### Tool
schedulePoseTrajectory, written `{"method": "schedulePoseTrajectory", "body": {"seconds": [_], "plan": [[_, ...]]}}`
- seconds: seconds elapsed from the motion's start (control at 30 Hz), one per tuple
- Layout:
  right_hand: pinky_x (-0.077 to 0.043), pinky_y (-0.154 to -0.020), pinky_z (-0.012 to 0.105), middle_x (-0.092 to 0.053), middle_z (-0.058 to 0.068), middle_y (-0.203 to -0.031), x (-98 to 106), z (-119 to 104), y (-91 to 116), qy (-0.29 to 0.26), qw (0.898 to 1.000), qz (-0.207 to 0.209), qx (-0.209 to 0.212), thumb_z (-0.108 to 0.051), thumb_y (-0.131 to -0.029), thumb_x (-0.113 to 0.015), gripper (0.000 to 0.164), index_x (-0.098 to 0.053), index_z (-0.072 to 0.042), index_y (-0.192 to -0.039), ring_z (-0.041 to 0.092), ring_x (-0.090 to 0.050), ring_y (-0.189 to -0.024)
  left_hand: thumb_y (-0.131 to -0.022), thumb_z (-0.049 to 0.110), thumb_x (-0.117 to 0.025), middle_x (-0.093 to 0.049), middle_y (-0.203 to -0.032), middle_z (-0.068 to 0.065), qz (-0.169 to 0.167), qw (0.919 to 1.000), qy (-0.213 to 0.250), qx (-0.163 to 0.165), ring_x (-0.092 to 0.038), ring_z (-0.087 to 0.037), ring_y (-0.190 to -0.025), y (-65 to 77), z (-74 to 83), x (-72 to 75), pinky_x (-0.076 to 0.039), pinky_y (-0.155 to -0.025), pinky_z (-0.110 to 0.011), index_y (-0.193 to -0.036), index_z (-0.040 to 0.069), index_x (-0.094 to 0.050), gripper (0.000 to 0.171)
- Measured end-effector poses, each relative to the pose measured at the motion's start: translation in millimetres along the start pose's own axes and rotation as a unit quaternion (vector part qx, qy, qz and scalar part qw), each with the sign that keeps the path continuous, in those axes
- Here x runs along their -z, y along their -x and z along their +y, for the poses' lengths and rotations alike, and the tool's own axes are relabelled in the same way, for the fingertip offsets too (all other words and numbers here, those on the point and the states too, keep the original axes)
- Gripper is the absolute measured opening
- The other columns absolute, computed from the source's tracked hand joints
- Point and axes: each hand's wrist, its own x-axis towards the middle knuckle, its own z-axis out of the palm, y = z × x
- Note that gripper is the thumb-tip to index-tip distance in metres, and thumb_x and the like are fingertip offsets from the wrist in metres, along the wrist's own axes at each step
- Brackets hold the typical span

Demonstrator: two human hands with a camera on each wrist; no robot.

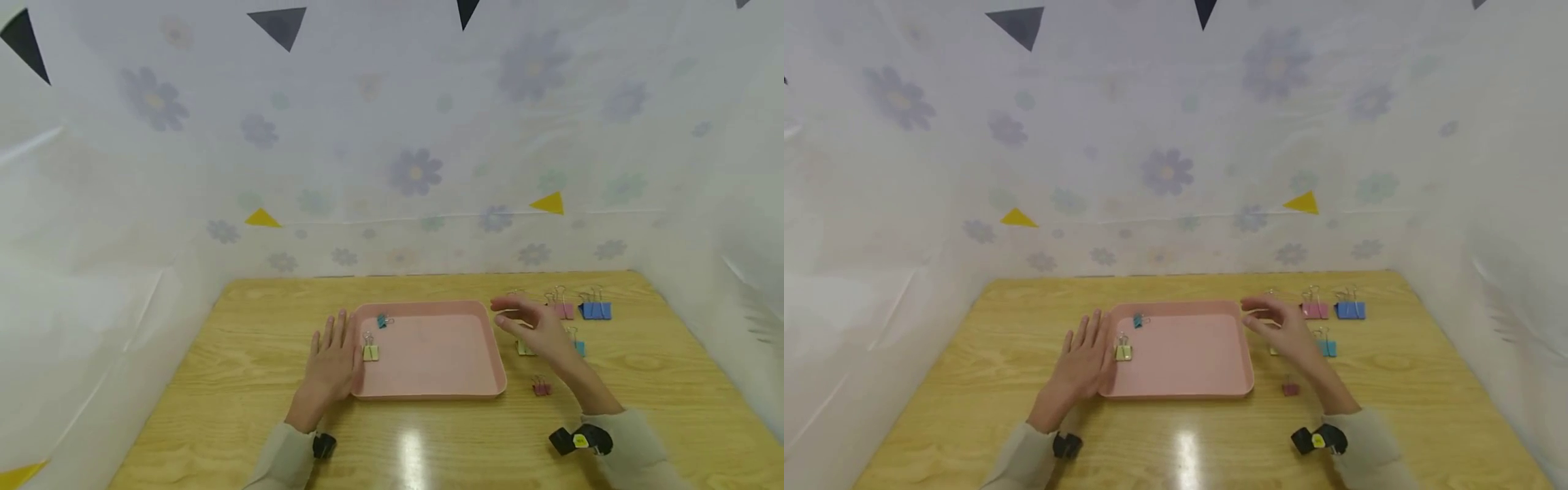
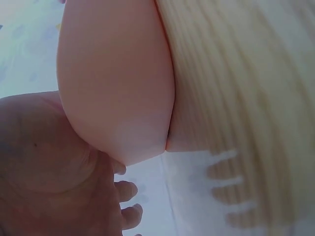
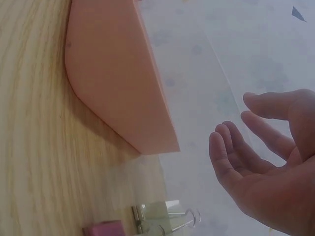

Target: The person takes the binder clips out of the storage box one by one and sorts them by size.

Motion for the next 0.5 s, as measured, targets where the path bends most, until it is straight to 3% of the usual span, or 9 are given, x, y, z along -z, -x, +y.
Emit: {"method": "schedulePoseTrajectory", "body": {"seconds": [0.23,0.4,0.5], "plan": [[-0.056,-0.089,0.028,-0.065,0.022,-0.127,-31.0,-6.0,-4.6,-0.02,0.999,-0.027,0.001,-0.009,-0.101,-0.066,0.035,-0.063,0.004,-0.133,0.021,-0.067,-0.11,-0.112,0.028,-0.035,-0.011,-0.17,-0.022,-0.003,1.0,0.003,0.001,-0.011,-0.043,-0.155,-0.7,0.0,3.7,-0.011,-0.121,-0.063,-0.164,0.001,-0.016,0.062],[-0.056,-0.092,0.031,-0.068,0.015,-0.123,-58.9,-9.5,-11.0,-0.031,0.999,-0.032,0.021,-0.007,-0.099,-0.069,0.032,-0.066,-0.002,-0.13,0.023,-0.068,-0.107,-0.112,0.029,-0.034,-0.012,-0.17,-0.021,0.0,1.0,0.001,-0.008,-0.011,-0.042,-0.155,-4.1,-4.2,2.2,-0.012,-0.121,-0.064,-0.163,-0.001,-0.016,0.062],[-0.057,-0.091,0.032,-0.067,0.018,-0.124,-75.0,-8.0,-15.2,-0.045,0.998,-0.041,0.02,-0.006,-0.098,-0.069,0.031,-0.067,-0.002,-0.129,0.03,-0.067,-0.108,-0.112,0.029,-0.032,-0.013,-0.17,-0.019,0.005,0.9999,-0.002,-0.009,-0.011,-0.041,-0.156,-4.7,-7.7,-0.3,-0.012,-0.121,-0.063,-0.164,0.001,-0.015,0.062]]}}
